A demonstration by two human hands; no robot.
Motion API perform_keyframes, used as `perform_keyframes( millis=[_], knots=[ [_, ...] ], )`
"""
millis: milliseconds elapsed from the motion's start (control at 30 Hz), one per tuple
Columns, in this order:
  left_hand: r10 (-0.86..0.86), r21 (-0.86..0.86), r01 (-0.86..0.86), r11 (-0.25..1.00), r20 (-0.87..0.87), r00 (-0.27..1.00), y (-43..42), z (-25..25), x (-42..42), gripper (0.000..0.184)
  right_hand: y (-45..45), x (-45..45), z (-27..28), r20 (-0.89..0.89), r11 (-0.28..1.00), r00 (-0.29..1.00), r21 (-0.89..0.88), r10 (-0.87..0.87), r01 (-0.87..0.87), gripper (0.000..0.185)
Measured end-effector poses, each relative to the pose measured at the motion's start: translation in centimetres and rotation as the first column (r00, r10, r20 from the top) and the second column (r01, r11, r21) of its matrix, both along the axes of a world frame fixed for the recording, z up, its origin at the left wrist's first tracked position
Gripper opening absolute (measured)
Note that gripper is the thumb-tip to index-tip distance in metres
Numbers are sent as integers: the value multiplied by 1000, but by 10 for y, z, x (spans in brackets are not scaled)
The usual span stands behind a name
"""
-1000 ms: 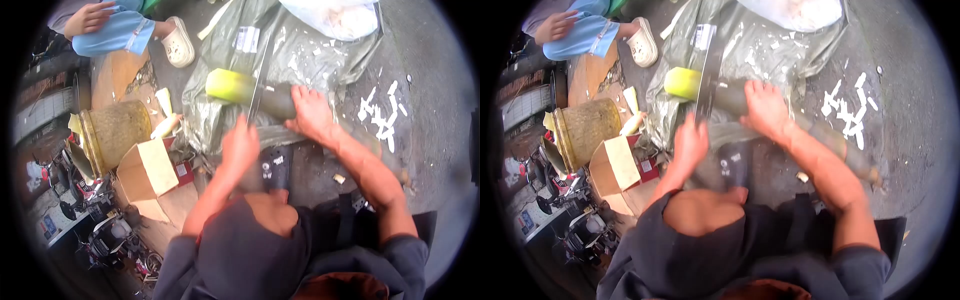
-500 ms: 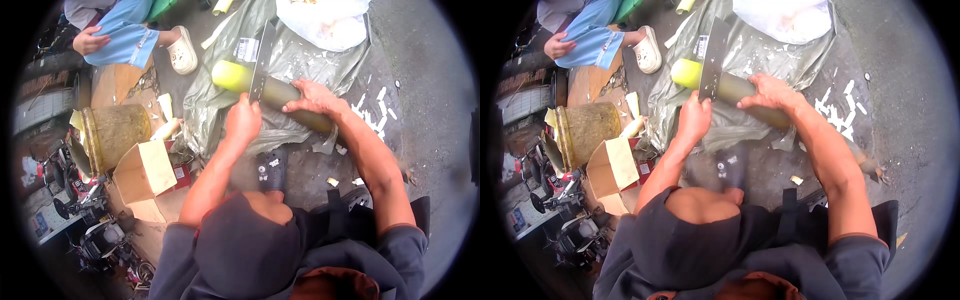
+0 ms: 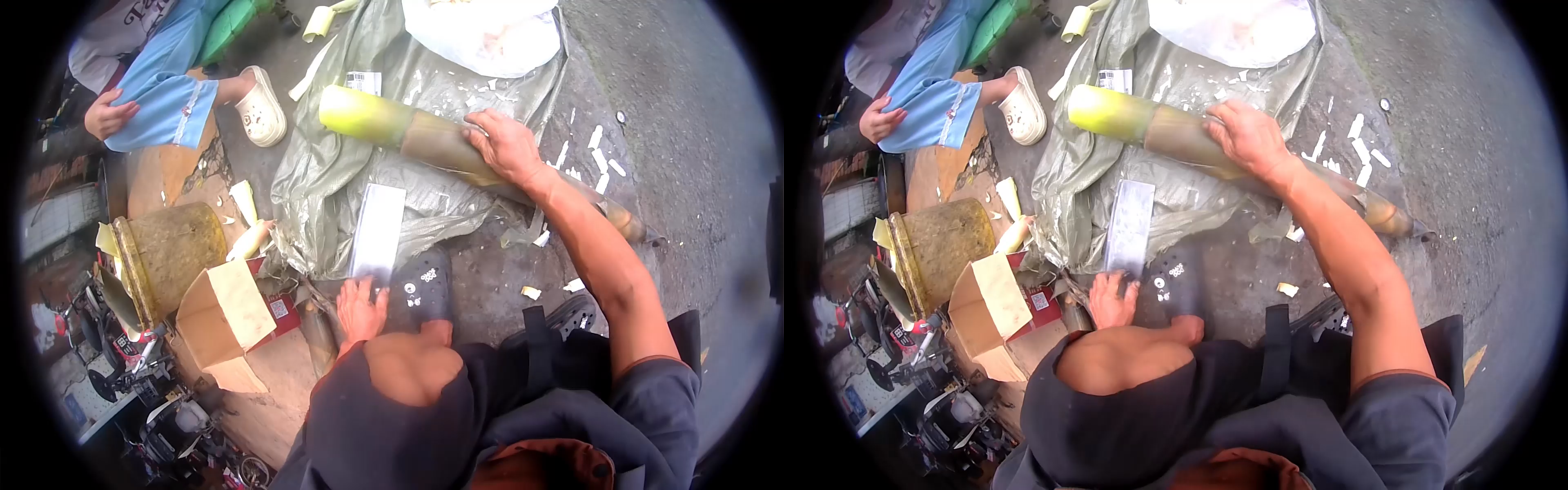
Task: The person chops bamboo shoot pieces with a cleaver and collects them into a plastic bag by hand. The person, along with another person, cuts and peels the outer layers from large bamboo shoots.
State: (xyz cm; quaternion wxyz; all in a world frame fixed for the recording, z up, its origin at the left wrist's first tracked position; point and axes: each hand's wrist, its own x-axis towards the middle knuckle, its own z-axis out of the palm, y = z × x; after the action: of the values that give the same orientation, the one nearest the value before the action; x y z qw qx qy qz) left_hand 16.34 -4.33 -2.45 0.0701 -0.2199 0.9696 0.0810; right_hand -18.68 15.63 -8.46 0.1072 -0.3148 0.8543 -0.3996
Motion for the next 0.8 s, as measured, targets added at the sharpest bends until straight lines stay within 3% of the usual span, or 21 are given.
perform_keyframes(
  millis=[100,133,167,233,300,400,500,567,800],
  knots=[
    [151,392,-54,918,-222,963,-11,4,-47,29,16,7,20,-242,969,938,78,248,-236,68],
    [315,597,-184,781,-123,941,-13,4,-74,29,18,14,21,-269,961,927,164,260,-222,88],
    [447,754,-297,585,6,894,-16,-1,-104,30,18,14,19,-226,960,944,200,241,-197,89],
    [449,878,-252,407,48,892,-17,-20,-158,35,20,6,17,-160,951,968,275,192,-143,92],
    [506,948,-237,213,100,857,-5,-30,-203,46,20,0,20,-191,967,969,228,156,-111,83],
    [617,985,-168,39,108,779,5,-47,-246,49,15,-4,13,-271,987,957,151,103,-63,64],
    [643,979,-204,-32,176,746,0,-57,-256,42,6,-1,5,-330,996,943,85,36,-8,45],
    [655,978,-208,5,154,740,6,-59,-254,37,3,-1,3,-357,997,933,52,-39,61,36],
    [670,981,-196,3,143,729,12,-53,-257,29,-3,-4,6,-299,994,950,39,-84,100,29]
  ],
)
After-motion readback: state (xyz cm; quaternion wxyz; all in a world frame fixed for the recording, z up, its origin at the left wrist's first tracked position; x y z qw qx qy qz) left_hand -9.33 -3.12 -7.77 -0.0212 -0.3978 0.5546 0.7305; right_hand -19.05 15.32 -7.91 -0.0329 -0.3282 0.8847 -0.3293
